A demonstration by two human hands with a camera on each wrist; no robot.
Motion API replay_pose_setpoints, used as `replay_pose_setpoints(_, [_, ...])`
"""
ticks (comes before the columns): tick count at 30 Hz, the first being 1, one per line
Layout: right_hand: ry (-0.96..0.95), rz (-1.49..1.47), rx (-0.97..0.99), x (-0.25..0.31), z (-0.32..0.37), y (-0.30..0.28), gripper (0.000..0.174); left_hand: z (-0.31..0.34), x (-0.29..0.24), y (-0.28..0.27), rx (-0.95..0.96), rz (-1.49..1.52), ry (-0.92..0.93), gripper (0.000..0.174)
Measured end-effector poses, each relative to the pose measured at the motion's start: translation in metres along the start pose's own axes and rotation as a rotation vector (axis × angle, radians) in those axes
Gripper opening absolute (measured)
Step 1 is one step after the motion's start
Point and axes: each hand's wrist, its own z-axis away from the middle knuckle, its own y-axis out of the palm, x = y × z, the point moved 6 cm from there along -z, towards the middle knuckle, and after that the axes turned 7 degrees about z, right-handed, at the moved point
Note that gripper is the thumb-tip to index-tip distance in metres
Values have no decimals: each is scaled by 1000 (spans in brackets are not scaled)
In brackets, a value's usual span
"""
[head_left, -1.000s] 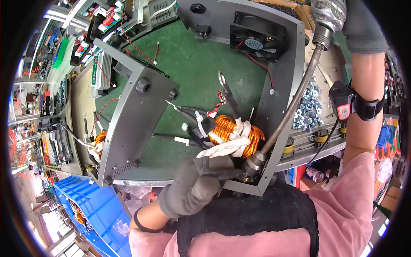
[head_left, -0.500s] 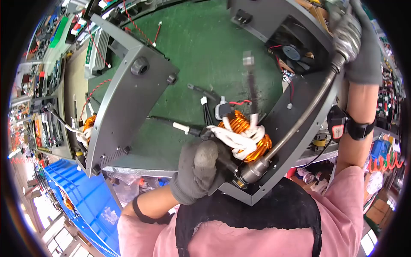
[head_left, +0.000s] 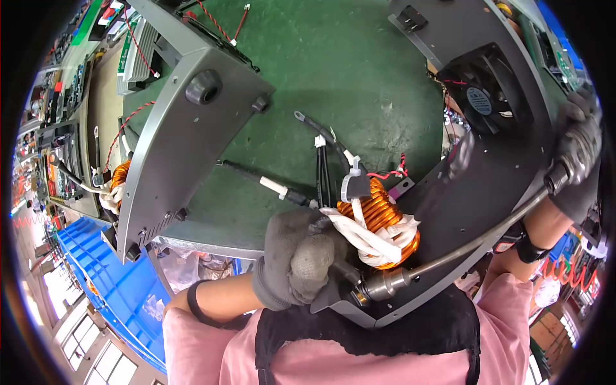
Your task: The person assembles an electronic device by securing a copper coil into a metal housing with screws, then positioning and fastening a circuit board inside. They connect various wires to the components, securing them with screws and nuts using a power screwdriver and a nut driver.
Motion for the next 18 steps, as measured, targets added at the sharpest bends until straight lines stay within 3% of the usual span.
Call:
replay_pose_setpoints(2, [3, 9, -24, -3, 14, -1, 33, 3, -7, 0, -53, 129, -113, 20])
replay_pose_setpoints(6, [0, 22, -47, -7, 23, -1, 33, -6, -19, 2, 64, -46, 99, 19])
replay_pose_setpoints(9, [6, 30, -50, -7, 21, -3, 34, -6, -17, 1, -53, 62, 8, 20])
replay_pose_setpoints(15, [11, 37, -40, 7, 14, -5, 34, -1, -1, 8, 136, 165, -225, 22])
replay_pose_setpoints(18, [19, 19, -19, 20, -1, -7, 35, -6, 2, 4, -1, 196, -304, 21])
